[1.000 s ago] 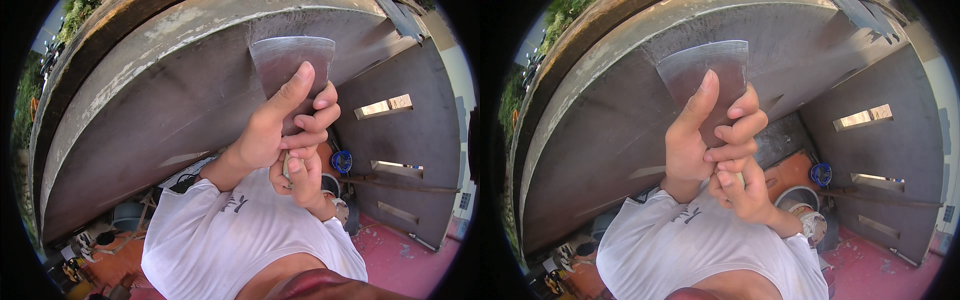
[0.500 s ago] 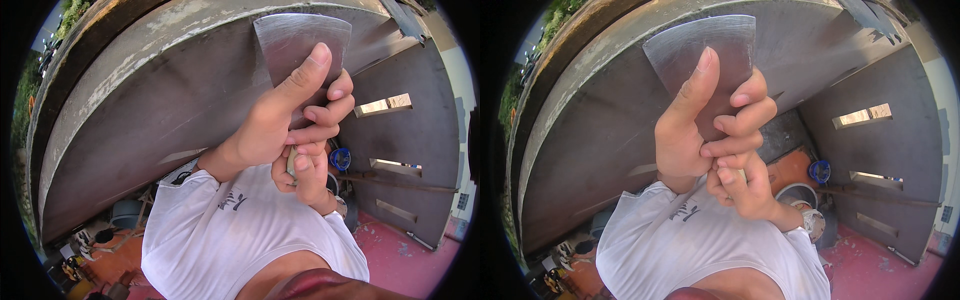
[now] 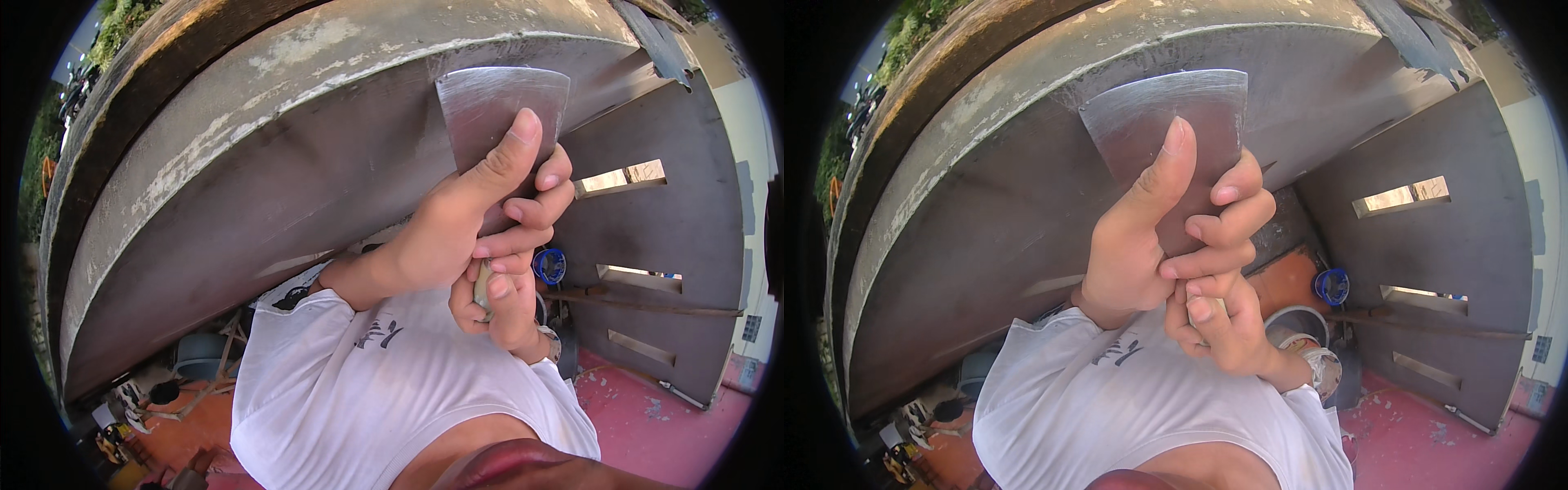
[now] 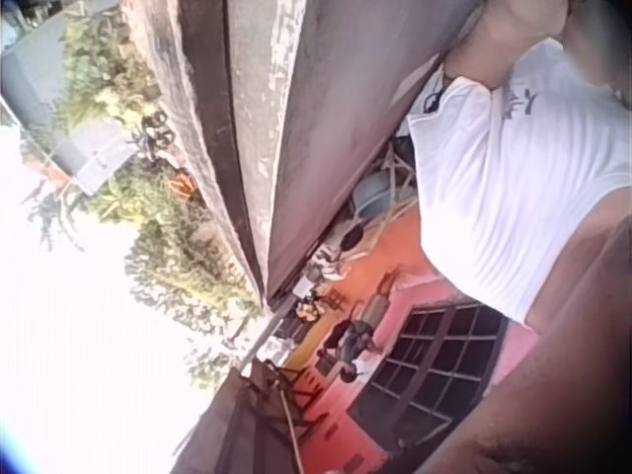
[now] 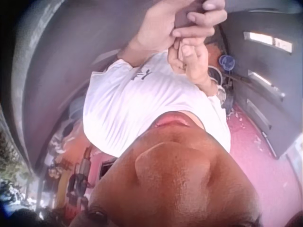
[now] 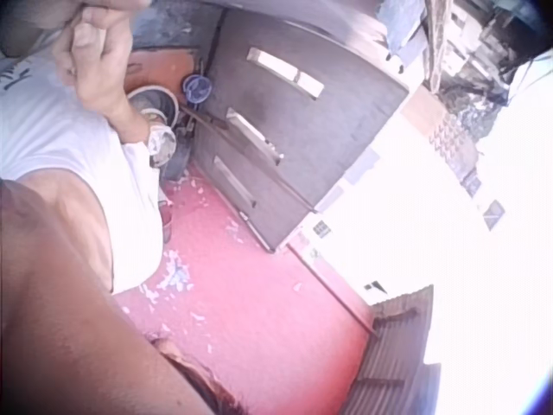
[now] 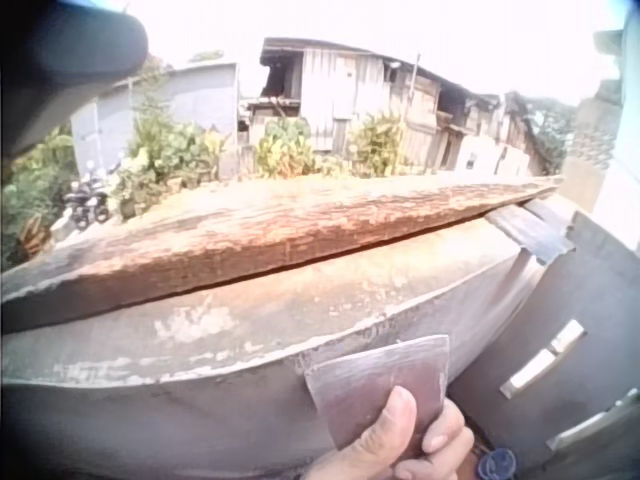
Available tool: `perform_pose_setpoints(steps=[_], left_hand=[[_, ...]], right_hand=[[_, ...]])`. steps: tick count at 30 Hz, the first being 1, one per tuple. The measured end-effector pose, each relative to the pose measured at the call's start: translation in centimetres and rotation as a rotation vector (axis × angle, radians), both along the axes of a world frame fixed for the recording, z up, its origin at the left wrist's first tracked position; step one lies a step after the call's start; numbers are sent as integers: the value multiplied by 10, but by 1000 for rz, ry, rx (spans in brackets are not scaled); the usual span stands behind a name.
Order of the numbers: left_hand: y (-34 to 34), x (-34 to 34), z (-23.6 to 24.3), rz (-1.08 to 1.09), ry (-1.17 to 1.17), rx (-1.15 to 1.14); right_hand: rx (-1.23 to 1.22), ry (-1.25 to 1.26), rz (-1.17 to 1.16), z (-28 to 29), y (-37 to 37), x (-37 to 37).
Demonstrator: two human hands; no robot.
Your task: The person uses a trowel to apply and smooth plaster on a ceiling. They repeatedly scoop material from a bucket and spread it across the surface, working in sections to even out the finish.
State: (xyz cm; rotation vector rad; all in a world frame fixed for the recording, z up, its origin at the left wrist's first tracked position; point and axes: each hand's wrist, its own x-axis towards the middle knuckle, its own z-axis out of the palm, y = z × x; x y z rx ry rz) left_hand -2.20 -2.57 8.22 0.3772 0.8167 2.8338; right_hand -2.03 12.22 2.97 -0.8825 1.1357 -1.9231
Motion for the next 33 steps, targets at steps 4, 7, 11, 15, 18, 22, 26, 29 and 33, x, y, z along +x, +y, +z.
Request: perform_pose_setpoints(steps=[4,7,11,15,18,22,26,29,33], left_hand=[[-1,2,-4,-5,20,-5],[-3,-1,3,-15,50,-4],[-3,0,-4,11,39,-17],[-6,-2,2,-39,63,-22],[-7,-1,5,-34,93,-41],[-4,1,-4,11,33,-37],[-5,1,6,4,47,-48],[-5,-1,8,-2,46,-53],[-5,0,5,11,50,-59]], right_hand=[[13,-24,21,-1,2,1],[-1,-31,22,3,-1,0],[18,-24,32,-3,1,-1],[38,-34,6,3,1,2],[4,-13,31,9,-1,-1],[23,-23,19,2,-1,-1],[2,-79,51,8,0,-3],[-17,-60,41,9,-1,-1],[-38,-32,35,4,-3,-1]])
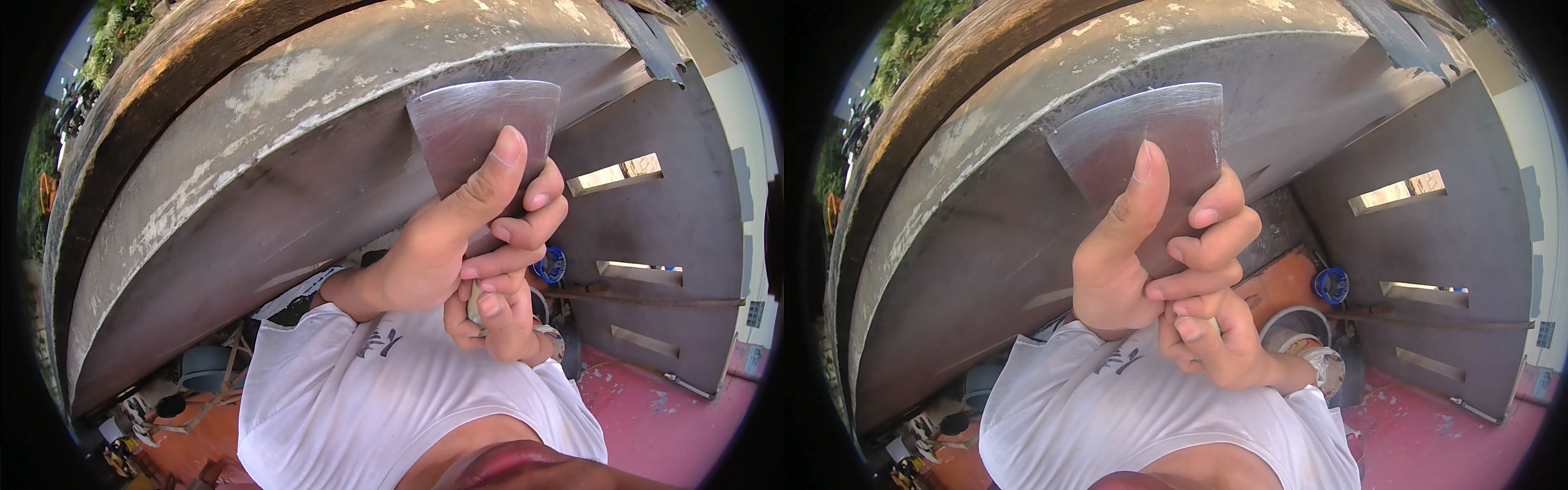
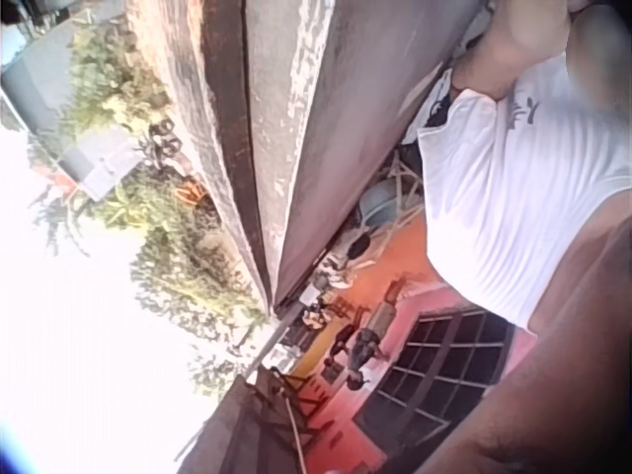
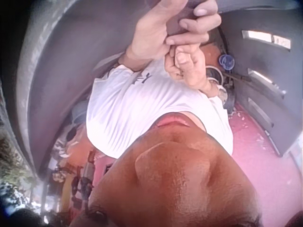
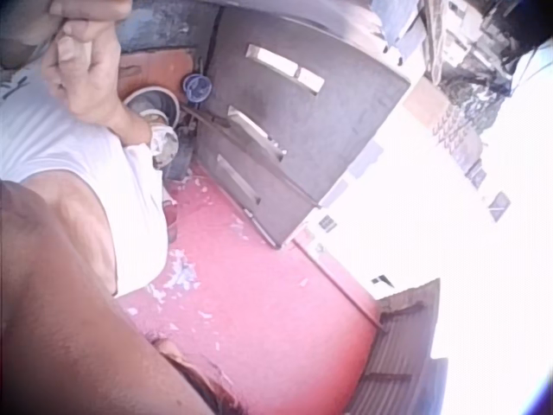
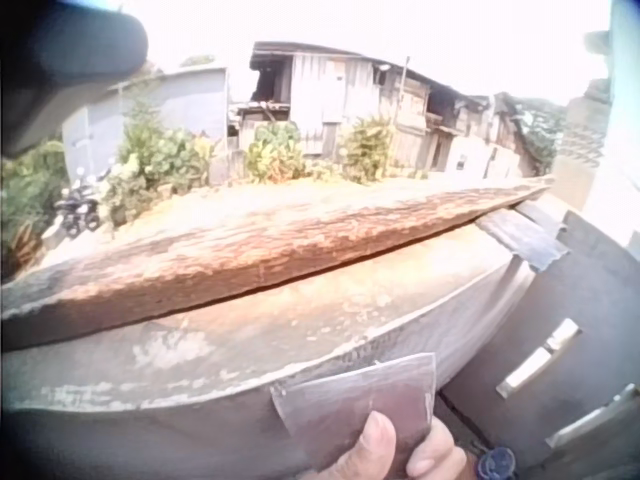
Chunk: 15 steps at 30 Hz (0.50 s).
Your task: The person uses a trowel to apply and smooth plaster on a ceiling. They repeatedly scoop material from a bucket and spread it across the surface, working in sections to even out the finish.
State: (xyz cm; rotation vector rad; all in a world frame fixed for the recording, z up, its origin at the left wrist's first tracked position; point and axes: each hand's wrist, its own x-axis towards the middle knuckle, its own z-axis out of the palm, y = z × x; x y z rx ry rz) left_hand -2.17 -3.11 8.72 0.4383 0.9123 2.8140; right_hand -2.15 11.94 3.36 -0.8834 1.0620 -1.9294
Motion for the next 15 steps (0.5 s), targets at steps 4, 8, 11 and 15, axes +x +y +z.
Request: perform_pose_setpoints(steps=[4,8,11,15], left_hand=[[-8,-3,16,24,22,-40],[-3,-1,4,-19,12,31],[0,1,-4,14,-15,-14],[-2,1,4,5,15,-11]], right_hand=[[6,21,-17,14,-7,-4],[-23,59,-14,2,-4,-4],[18,38,-7,1,0,-3],[-10,-6,30,5,1,-3]])
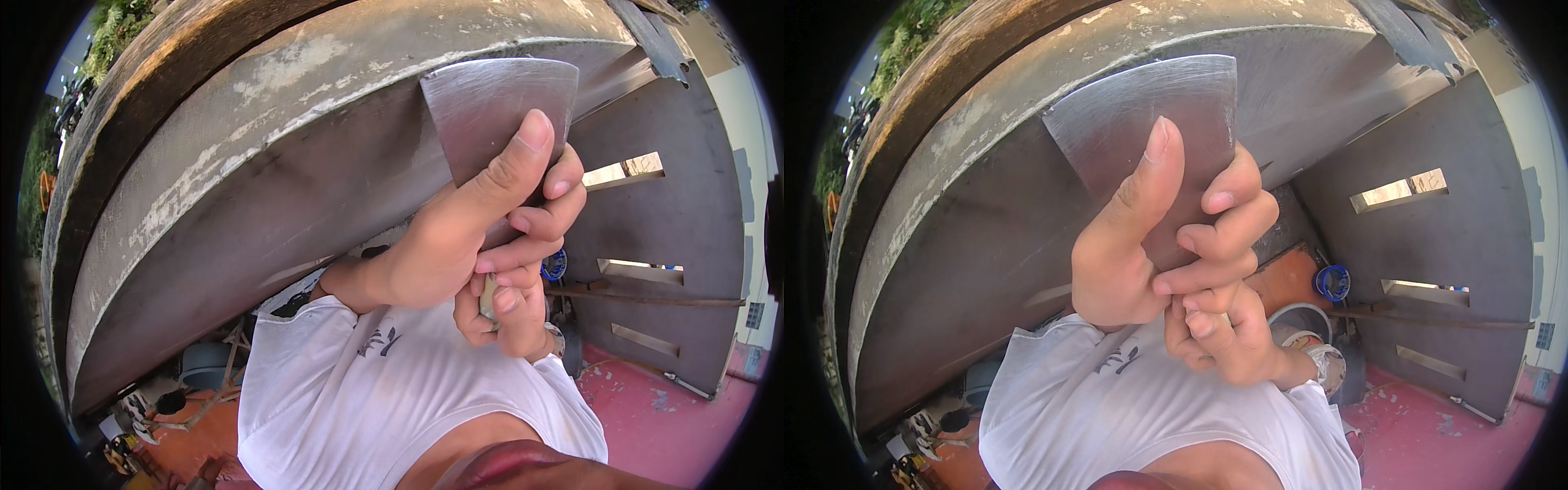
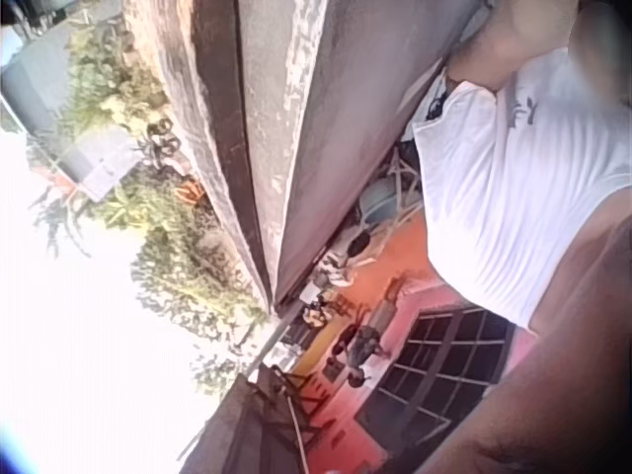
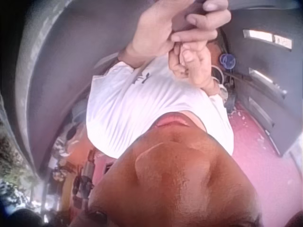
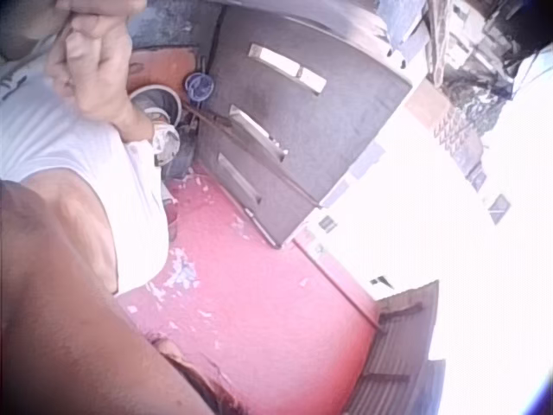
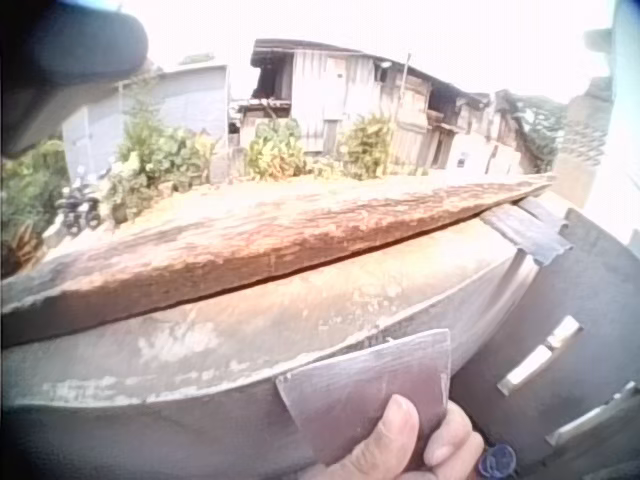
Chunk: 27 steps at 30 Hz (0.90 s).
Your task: The person uses a trowel to apply and smooth plaster on a ceiling. They repeatedly scoop material from a bucket and spread it across the surface, working in sections to even out the finish.
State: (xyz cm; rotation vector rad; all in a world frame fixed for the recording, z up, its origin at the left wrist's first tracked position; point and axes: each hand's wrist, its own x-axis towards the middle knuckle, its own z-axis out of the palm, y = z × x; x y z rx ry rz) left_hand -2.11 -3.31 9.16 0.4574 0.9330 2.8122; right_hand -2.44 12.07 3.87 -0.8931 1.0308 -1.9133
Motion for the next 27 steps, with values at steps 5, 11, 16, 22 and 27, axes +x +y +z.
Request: perform_pose_setpoints(steps=[5,11,16,22,27], left_hand=[[4,-3,-6,-9,-41,42],[3,-3,1,-25,-49,23],[4,-1,-5,-34,-67,36],[5,-1,3,-64,-79,75],[6,1,-1,-18,-92,46]], right_hand=[[9,42,-43,-5,1,0],[-34,115,-73,-5,0,1],[1,-22,-32,-7,3,4],[-33,-13,-71,-3,-2,6],[-52,-58,-70,-7,-4,9]])
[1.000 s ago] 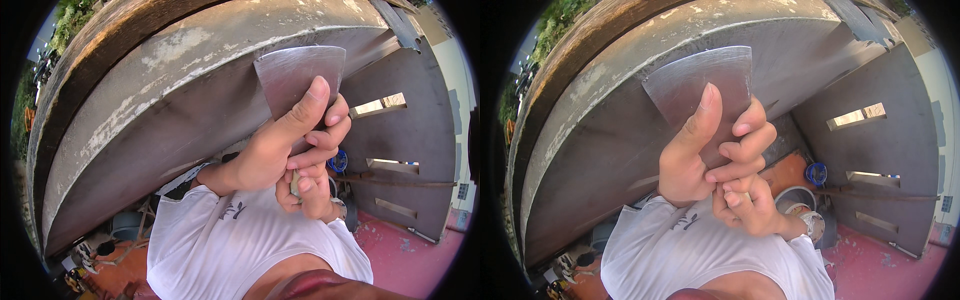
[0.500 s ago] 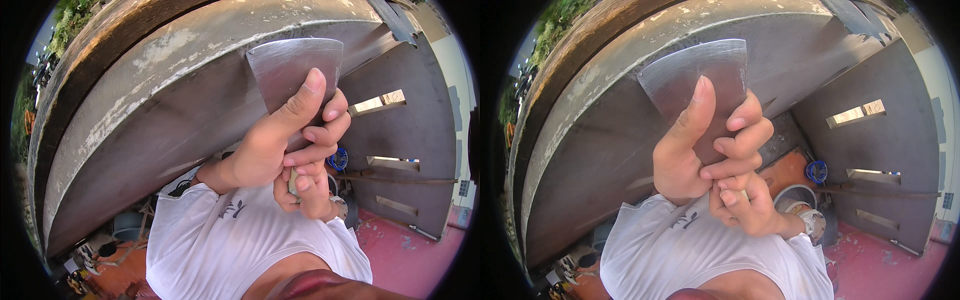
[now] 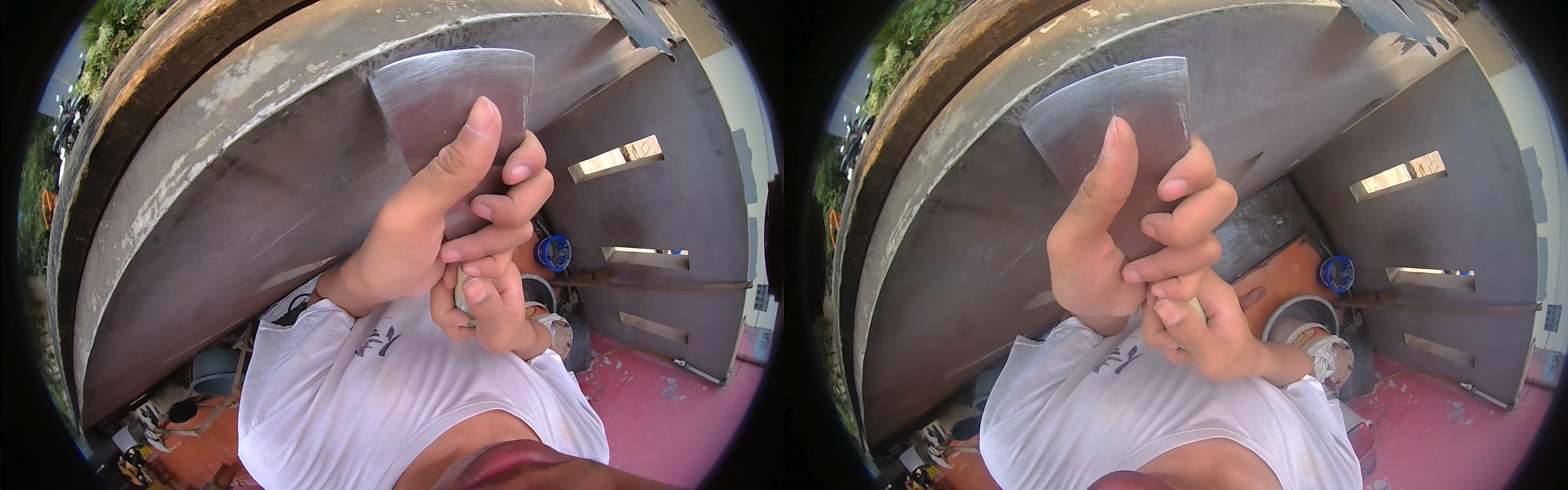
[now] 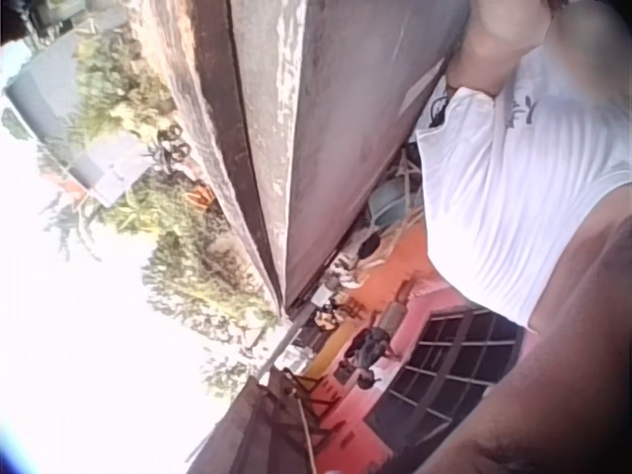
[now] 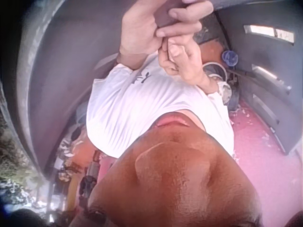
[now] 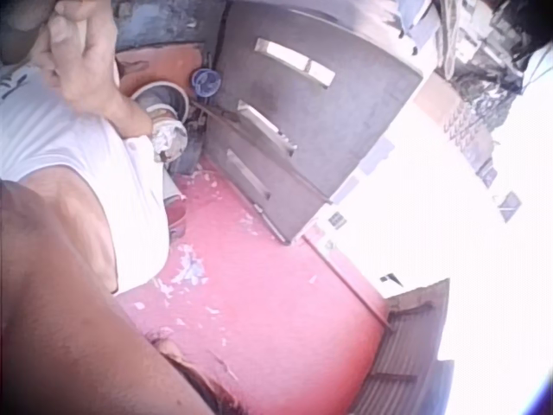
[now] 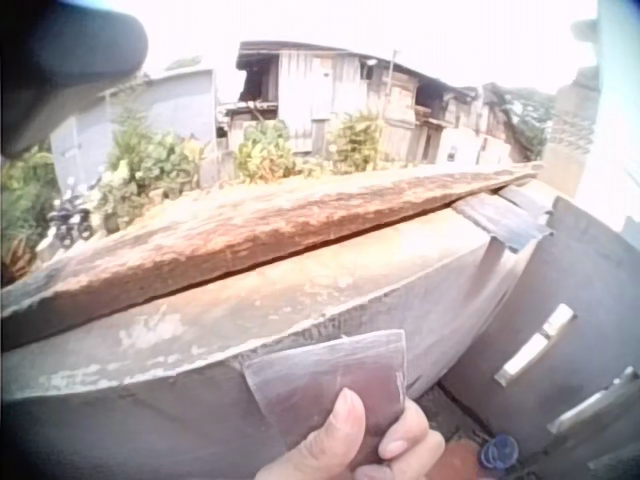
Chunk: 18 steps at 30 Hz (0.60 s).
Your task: The person uses a trowel to apply and smooth plaster on a ceiling. They repeatedly scoop material from a bucket and spread it across the surface, working in sections to even out the finish.
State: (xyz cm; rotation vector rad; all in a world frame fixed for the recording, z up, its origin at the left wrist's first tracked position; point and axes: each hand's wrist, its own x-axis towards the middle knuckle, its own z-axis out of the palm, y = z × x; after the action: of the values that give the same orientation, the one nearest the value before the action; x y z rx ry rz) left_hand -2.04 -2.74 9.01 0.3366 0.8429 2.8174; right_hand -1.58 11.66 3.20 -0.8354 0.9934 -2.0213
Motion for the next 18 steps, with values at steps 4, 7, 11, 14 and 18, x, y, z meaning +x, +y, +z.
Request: perform_pose_setpoints(steps=[4,7,11,14,18], left_hand=[[-4,-1,9,39,21,57],[-3,3,4,12,22,3],[-3,3,-5,68,25,-83],[-2,-2,7,65,52,-38],[1,-3,4,36,53,-1]], right_hand=[[7,27,7,6,-3,-4],[8,15,18,4,-4,-2],[58,35,70,-4,3,-6],[70,30,30,7,1,-10],[44,114,7,-2,4,-10]])
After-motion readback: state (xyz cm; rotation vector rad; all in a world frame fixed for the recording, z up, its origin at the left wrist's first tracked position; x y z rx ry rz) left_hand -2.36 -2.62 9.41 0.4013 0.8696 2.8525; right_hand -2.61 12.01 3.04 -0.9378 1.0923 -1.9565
